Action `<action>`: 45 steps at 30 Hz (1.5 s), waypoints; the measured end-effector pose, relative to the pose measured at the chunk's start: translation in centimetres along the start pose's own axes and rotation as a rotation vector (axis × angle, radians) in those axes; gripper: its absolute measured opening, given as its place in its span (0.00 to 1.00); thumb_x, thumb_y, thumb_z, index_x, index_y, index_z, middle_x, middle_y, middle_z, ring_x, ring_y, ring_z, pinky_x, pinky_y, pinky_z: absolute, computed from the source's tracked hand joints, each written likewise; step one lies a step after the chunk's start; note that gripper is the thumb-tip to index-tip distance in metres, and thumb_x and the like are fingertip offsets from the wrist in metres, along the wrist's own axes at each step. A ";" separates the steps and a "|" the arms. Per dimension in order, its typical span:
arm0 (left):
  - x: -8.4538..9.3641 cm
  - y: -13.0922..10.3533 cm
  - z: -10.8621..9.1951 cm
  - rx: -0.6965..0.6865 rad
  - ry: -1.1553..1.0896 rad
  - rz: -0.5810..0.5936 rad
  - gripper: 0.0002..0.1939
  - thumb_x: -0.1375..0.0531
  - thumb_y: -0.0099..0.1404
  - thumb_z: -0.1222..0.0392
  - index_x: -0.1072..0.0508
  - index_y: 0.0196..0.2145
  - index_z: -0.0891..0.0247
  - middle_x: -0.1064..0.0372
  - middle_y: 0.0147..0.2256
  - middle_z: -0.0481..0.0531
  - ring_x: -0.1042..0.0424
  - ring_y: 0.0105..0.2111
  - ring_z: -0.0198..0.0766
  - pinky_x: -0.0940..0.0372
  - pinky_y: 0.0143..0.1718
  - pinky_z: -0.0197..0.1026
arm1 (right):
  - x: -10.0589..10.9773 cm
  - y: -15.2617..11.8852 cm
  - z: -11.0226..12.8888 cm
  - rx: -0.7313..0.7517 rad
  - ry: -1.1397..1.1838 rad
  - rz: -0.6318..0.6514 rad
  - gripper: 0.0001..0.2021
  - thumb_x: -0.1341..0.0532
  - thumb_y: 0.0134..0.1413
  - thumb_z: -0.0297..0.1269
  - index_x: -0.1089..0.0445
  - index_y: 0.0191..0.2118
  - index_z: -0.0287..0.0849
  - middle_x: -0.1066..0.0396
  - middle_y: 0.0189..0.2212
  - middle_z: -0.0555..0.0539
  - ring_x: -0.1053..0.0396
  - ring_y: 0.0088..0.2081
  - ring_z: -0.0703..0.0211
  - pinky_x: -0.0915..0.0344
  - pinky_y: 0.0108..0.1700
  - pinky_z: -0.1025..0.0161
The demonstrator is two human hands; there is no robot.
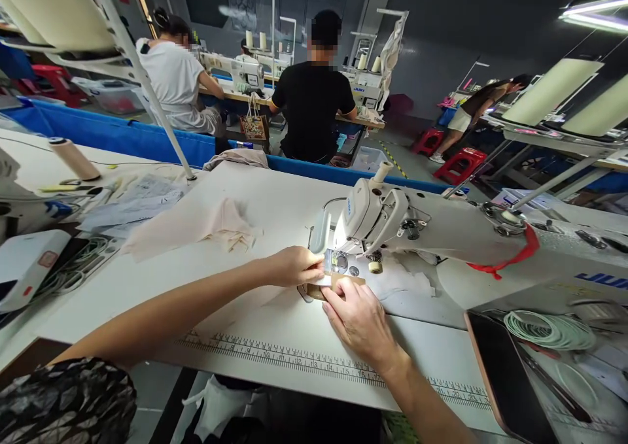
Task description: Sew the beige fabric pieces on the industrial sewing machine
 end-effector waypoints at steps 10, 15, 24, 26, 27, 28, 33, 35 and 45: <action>-1.3 0.5 1.6 0.115 0.069 -0.019 0.05 0.45 0.64 0.62 0.31 0.30 0.61 0.28 0.27 0.46 0.32 0.27 0.33 0.42 0.32 0.36 | 0.4 0.0 -0.1 -0.027 0.036 -0.026 0.11 0.48 0.68 0.35 0.28 0.43 0.41 0.36 0.33 0.46 0.46 0.30 0.57 0.49 0.34 0.59; -1.3 0.5 1.7 0.155 0.036 -0.027 0.06 0.46 0.63 0.59 0.32 0.30 0.60 0.27 0.28 0.45 0.31 0.28 0.34 0.40 0.32 0.36 | 0.4 -0.1 -0.1 -0.043 0.029 -0.017 0.13 0.48 0.68 0.34 0.27 0.48 0.41 0.35 0.33 0.46 0.45 0.30 0.57 0.47 0.35 0.59; -1.3 0.7 2.4 0.270 0.029 -0.030 0.07 0.45 0.64 0.57 0.31 0.30 0.59 0.27 0.28 0.43 0.30 0.30 0.35 0.41 0.33 0.35 | 0.6 -1.1 -0.6 -0.061 0.099 -0.080 0.15 0.51 0.70 0.32 0.27 0.48 0.36 0.33 0.33 0.45 0.40 0.33 0.55 0.43 0.36 0.57; -1.2 0.7 2.4 0.299 0.050 -0.038 0.06 0.45 0.64 0.58 0.31 0.30 0.59 0.28 0.28 0.43 0.30 0.30 0.34 0.42 0.33 0.35 | 0.6 -1.1 -0.6 -0.063 0.092 -0.075 0.15 0.51 0.70 0.32 0.28 0.50 0.36 0.33 0.33 0.45 0.40 0.33 0.55 0.43 0.36 0.57; -1.2 0.6 2.4 0.316 0.064 -0.038 0.06 0.44 0.64 0.58 0.31 0.30 0.59 0.28 0.28 0.42 0.30 0.30 0.34 0.42 0.34 0.36 | 0.5 -1.1 -0.6 -0.065 0.087 -0.072 0.16 0.51 0.70 0.33 0.28 0.51 0.36 0.33 0.34 0.44 0.40 0.33 0.55 0.43 0.36 0.57; -1.3 0.6 2.4 0.334 0.078 -0.033 0.06 0.44 0.64 0.58 0.31 0.30 0.59 0.28 0.29 0.42 0.30 0.30 0.34 0.42 0.34 0.36 | 0.5 -1.0 -0.6 -0.069 0.083 -0.068 0.16 0.51 0.70 0.33 0.29 0.52 0.36 0.33 0.34 0.44 0.40 0.33 0.55 0.43 0.36 0.57; -1.3 0.5 2.4 0.390 0.113 -0.018 0.06 0.44 0.66 0.59 0.31 0.30 0.59 0.26 0.30 0.42 0.30 0.30 0.34 0.44 0.35 0.37 | 0.3 -0.8 -0.6 -0.078 0.053 -0.055 0.17 0.51 0.70 0.34 0.30 0.54 0.35 0.33 0.34 0.44 0.40 0.33 0.54 0.43 0.37 0.58; -1.3 0.5 2.4 0.401 0.119 -0.023 0.07 0.44 0.66 0.58 0.31 0.30 0.59 0.26 0.30 0.42 0.30 0.30 0.35 0.44 0.34 0.37 | 0.2 -0.8 -0.5 -0.081 0.030 -0.050 0.17 0.51 0.70 0.35 0.30 0.55 0.35 0.33 0.34 0.44 0.40 0.32 0.55 0.44 0.37 0.58; -1.3 0.3 2.3 0.422 0.102 -0.019 0.07 0.44 0.66 0.57 0.31 0.30 0.59 0.26 0.30 0.41 0.29 0.31 0.35 0.43 0.35 0.37 | 0.1 -0.5 -0.1 -0.095 -0.017 -0.018 0.18 0.48 0.69 0.35 0.30 0.58 0.37 0.34 0.34 0.45 0.43 0.32 0.56 0.45 0.35 0.58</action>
Point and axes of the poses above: each hand's wrist, its own y-axis towards the middle knuckle, its own x-axis out of the back of the hand, z = x × y, the point moved 8 cm from there along y, towards the middle knuckle
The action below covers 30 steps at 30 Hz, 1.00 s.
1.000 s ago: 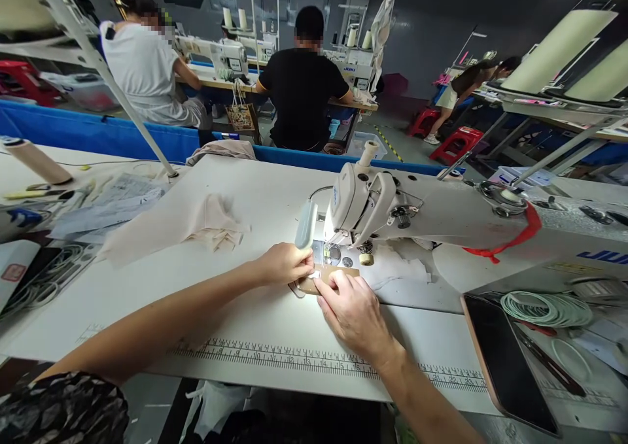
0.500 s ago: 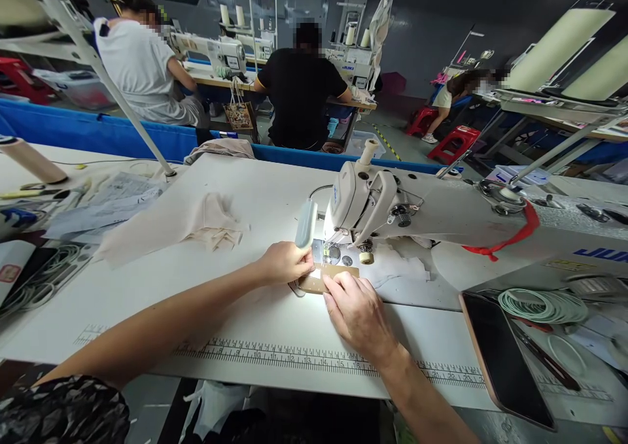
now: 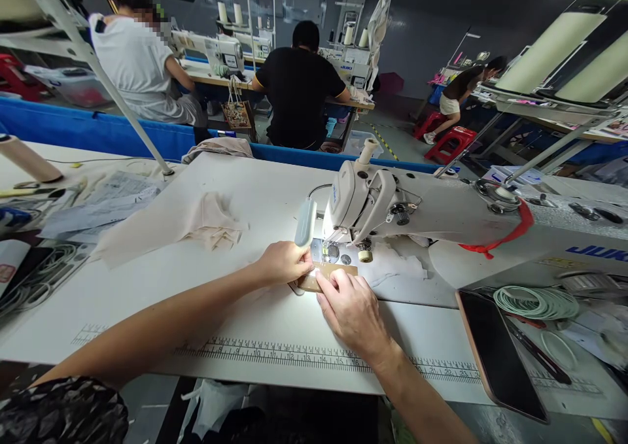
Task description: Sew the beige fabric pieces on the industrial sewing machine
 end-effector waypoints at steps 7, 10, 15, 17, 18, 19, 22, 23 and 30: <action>0.1 0.0 -0.4 -0.065 0.048 -0.041 0.06 0.44 0.66 0.60 0.30 0.31 0.60 0.26 0.31 0.44 0.29 0.31 0.35 0.41 0.34 0.37 | -0.1 0.2 0.5 0.028 -0.045 0.000 0.16 0.47 0.68 0.34 0.28 0.55 0.37 0.34 0.33 0.45 0.44 0.30 0.56 0.48 0.34 0.58; 0.5 -1.1 -1.9 -0.320 0.210 -0.219 0.05 0.44 0.66 0.65 0.28 0.34 0.63 0.26 0.38 0.51 0.29 0.34 0.39 0.38 0.33 0.38 | 0.0 0.3 0.8 0.059 -0.077 -0.013 0.15 0.47 0.67 0.33 0.28 0.52 0.35 0.34 0.32 0.45 0.44 0.30 0.56 0.50 0.33 0.58; -1.4 -5.7 -4.1 -0.851 0.411 -0.422 0.12 0.51 0.69 0.71 0.28 0.38 0.69 0.28 0.42 0.61 0.28 0.43 0.44 0.29 0.42 0.46 | 0.1 0.6 1.0 0.073 -0.085 -0.034 0.14 0.47 0.68 0.33 0.26 0.49 0.35 0.35 0.31 0.46 0.43 0.30 0.56 0.50 0.33 0.57; -2.1 -6.8 -4.0 -0.893 0.434 -0.459 0.13 0.52 0.70 0.71 0.28 0.42 0.71 0.28 0.43 0.63 0.28 0.45 0.46 0.27 0.45 0.48 | 0.0 0.6 1.0 0.072 -0.086 -0.033 0.15 0.48 0.69 0.33 0.27 0.50 0.34 0.35 0.31 0.46 0.43 0.30 0.56 0.50 0.33 0.57; -2.5 -7.0 -3.9 -0.893 0.446 -0.466 0.13 0.51 0.70 0.71 0.28 0.43 0.72 0.28 0.43 0.63 0.28 0.45 0.46 0.27 0.45 0.48 | 0.0 0.6 1.0 0.071 -0.087 -0.032 0.16 0.49 0.69 0.33 0.27 0.51 0.34 0.35 0.31 0.46 0.43 0.30 0.56 0.50 0.33 0.57; -2.7 -7.2 -3.8 -0.890 0.460 -0.473 0.13 0.51 0.70 0.70 0.28 0.43 0.73 0.28 0.43 0.64 0.28 0.45 0.46 0.26 0.45 0.48 | -0.1 0.6 1.1 0.071 -0.087 -0.032 0.16 0.49 0.69 0.33 0.27 0.52 0.34 0.35 0.31 0.46 0.43 0.30 0.56 0.50 0.33 0.57; -3.1 -7.5 -3.9 -0.901 0.508 -0.510 0.13 0.51 0.70 0.70 0.27 0.42 0.76 0.28 0.41 0.65 0.27 0.44 0.47 0.25 0.46 0.48 | -0.1 0.5 1.1 0.071 -0.088 -0.025 0.16 0.48 0.69 0.32 0.27 0.51 0.34 0.35 0.31 0.46 0.42 0.30 0.55 0.49 0.33 0.56; -3.1 -7.5 -4.0 -0.911 0.522 -0.524 0.13 0.51 0.70 0.70 0.27 0.42 0.77 0.28 0.41 0.66 0.27 0.44 0.47 0.25 0.47 0.48 | 0.0 0.5 1.1 0.069 -0.080 -0.020 0.16 0.48 0.69 0.33 0.27 0.51 0.35 0.34 0.31 0.46 0.42 0.30 0.55 0.49 0.33 0.56; -3.0 -5.4 -4.1 -0.895 0.602 -0.538 0.16 0.53 0.71 0.69 0.27 0.45 0.77 0.27 0.41 0.65 0.28 0.44 0.47 0.25 0.45 0.47 | 0.4 0.2 -2.5 -0.092 -0.026 -0.095 0.16 0.49 0.71 0.33 0.26 0.51 0.35 0.30 0.34 0.45 0.35 0.34 0.55 0.43 0.40 0.58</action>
Point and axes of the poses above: each hand's wrist, its own y-axis towards the middle knuckle, its own x-axis out of the back of the hand, z = x × y, the point moved 8 cm from there along y, towards the middle knuckle
